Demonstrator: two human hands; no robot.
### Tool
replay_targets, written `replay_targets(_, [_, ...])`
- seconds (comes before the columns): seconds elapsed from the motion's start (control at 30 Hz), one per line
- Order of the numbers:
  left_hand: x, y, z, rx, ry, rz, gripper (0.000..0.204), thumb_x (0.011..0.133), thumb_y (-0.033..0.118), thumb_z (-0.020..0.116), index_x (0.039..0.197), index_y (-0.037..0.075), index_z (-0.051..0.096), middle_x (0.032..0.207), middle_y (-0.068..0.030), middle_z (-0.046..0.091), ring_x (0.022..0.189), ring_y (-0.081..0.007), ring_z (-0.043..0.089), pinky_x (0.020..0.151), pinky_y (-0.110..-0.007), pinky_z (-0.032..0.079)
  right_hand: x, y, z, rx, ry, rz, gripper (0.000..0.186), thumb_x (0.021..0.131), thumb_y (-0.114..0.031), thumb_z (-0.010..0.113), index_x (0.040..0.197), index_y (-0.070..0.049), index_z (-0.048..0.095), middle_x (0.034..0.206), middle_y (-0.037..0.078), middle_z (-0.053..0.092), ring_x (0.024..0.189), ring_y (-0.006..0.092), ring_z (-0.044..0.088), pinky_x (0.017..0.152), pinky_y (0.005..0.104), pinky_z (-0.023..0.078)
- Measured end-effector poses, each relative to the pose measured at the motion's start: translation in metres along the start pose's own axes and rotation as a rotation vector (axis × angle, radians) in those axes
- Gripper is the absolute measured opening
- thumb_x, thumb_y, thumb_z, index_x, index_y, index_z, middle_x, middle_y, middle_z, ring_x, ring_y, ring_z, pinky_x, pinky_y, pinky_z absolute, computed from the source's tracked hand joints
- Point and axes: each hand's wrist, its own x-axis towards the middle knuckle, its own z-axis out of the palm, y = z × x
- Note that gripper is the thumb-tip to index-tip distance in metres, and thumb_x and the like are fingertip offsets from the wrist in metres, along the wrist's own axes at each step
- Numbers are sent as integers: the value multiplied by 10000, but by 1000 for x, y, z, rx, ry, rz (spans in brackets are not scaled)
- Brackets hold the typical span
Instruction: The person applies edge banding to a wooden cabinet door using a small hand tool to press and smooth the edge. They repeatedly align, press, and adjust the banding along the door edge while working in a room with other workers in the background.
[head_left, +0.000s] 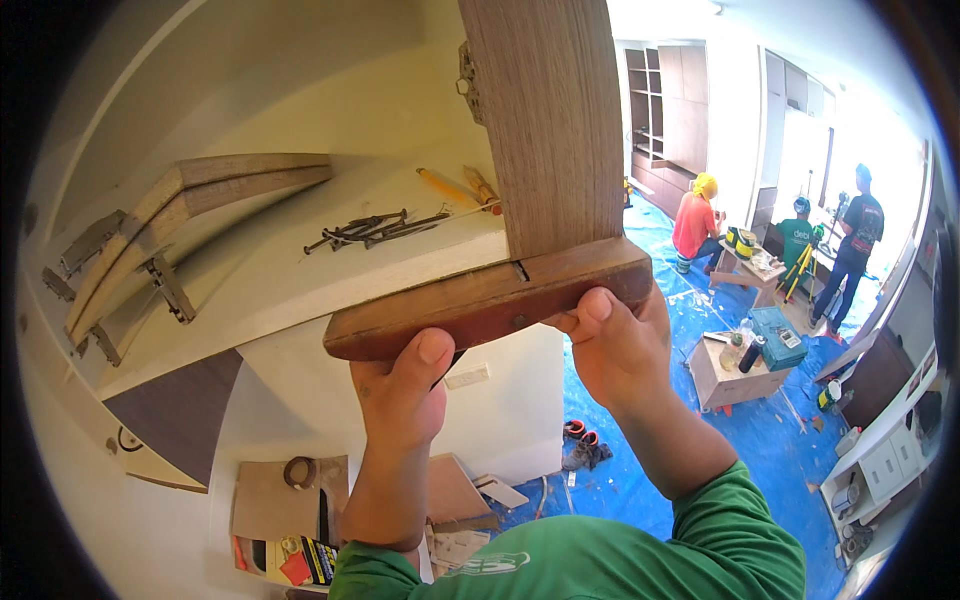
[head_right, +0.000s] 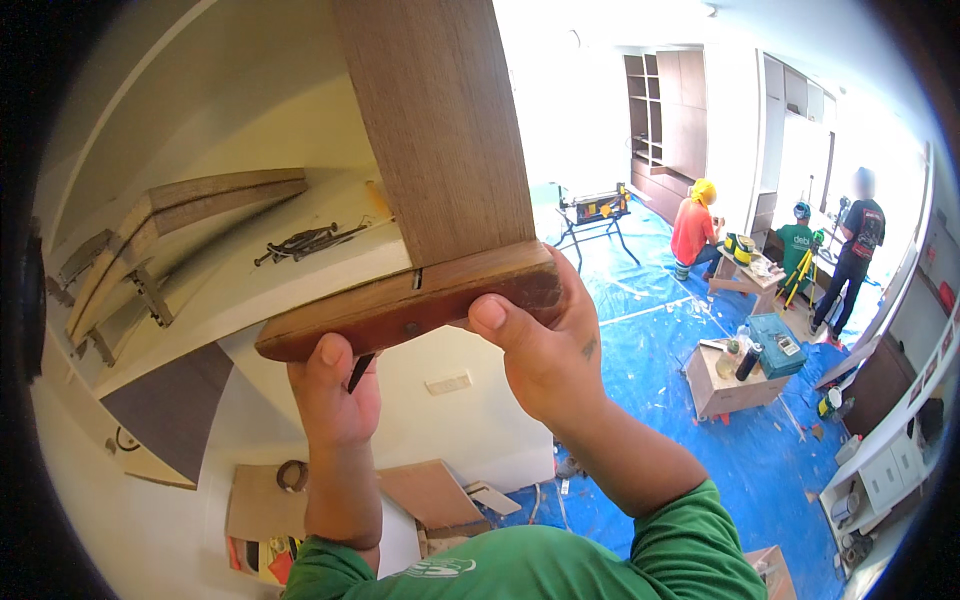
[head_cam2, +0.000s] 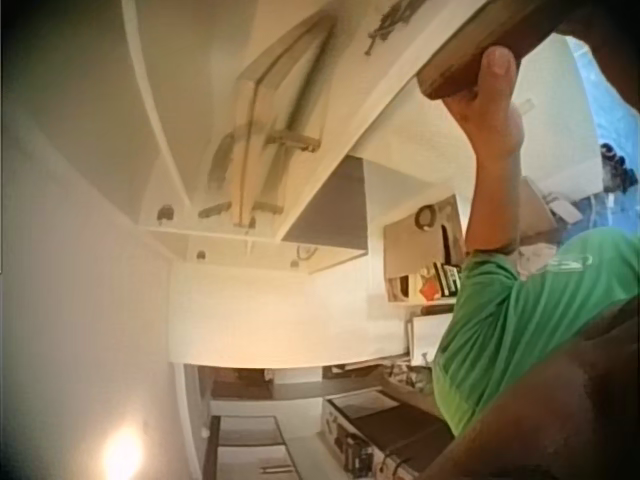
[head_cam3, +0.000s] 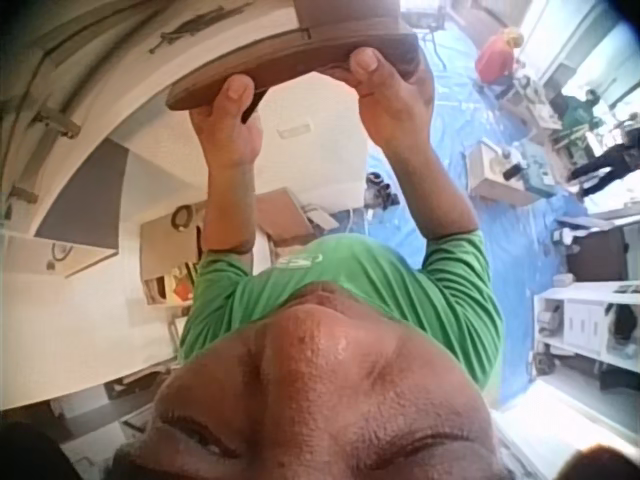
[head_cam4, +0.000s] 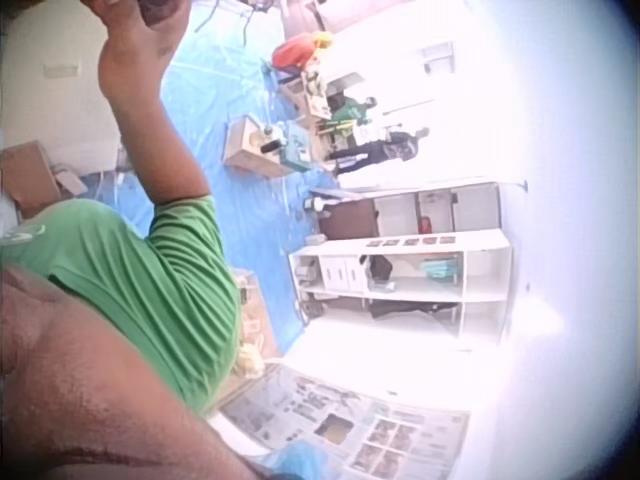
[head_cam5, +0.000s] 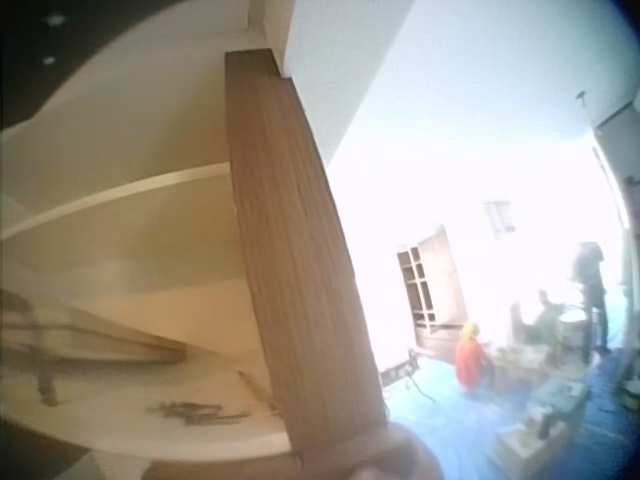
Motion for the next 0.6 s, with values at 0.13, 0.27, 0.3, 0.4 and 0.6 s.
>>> replay_targets(0.13, [3, -1, 6, -6, 20, -13, 677, 918, 211, 747, 1486, 52, 415, 1426, -109, 559, 1330, -294, 549, 1135, -564, 433, 2, -1, 1, -92, -42, -64, 542, 972, -253, 702, 1397, -13, 466, 1311, 177, 636, 1173, 322, 677, 953, 471, 599])
replay_targets(0.27, [5, -2, 6, 2, 4, 3, 659, 925, 203, 741, 1478, 46, 420, 1421, -120, 562, 1325, -298, 554, 1128, -575, 438, 4, -3, -2, -78, -90, -50, 541, 963, -247, 717, 1377, 1, 473, 1293, 185, 643, 1160, 321, 682, 947, 475, 601])
replay_targets(0.3, [5, -2, 6, -3, 12, 5, 661, 926, 208, 743, 1479, 45, 419, 1420, -121, 562, 1323, -299, 555, 1129, -573, 438, 4, -3, -1, -77, -95, -34, 547, 959, -246, 723, 1375, 5, 472, 1292, 186, 643, 1157, 322, 683, 948, 478, 600])
replay_targets(0.4, [5, -1, 4, -23, 22, 21, 669, 928, 223, 747, 1481, 43, 417, 1423, -124, 560, 1321, -301, 557, 1131, -565, 439, 3, -2, 2, -48, -34, 6, 617, 899, -247, 798, 1354, 29, 485, 1243, 165, 663, 1119, 271, 682, 949, 440, 587])
replay_targets(0.6, [5, 2, 5, -14, 32, 41, 689, 924, 237, 758, 1489, 44, 414, 1436, -115, 554, 1338, -296, 541, 1136, -547, 433, 3, 0, 9, -1, -4, -13, 675, 868, -248, 841, 1360, 40, 479, 1220, 153, 668, 1121, 239, 671, 967, 418, 574])
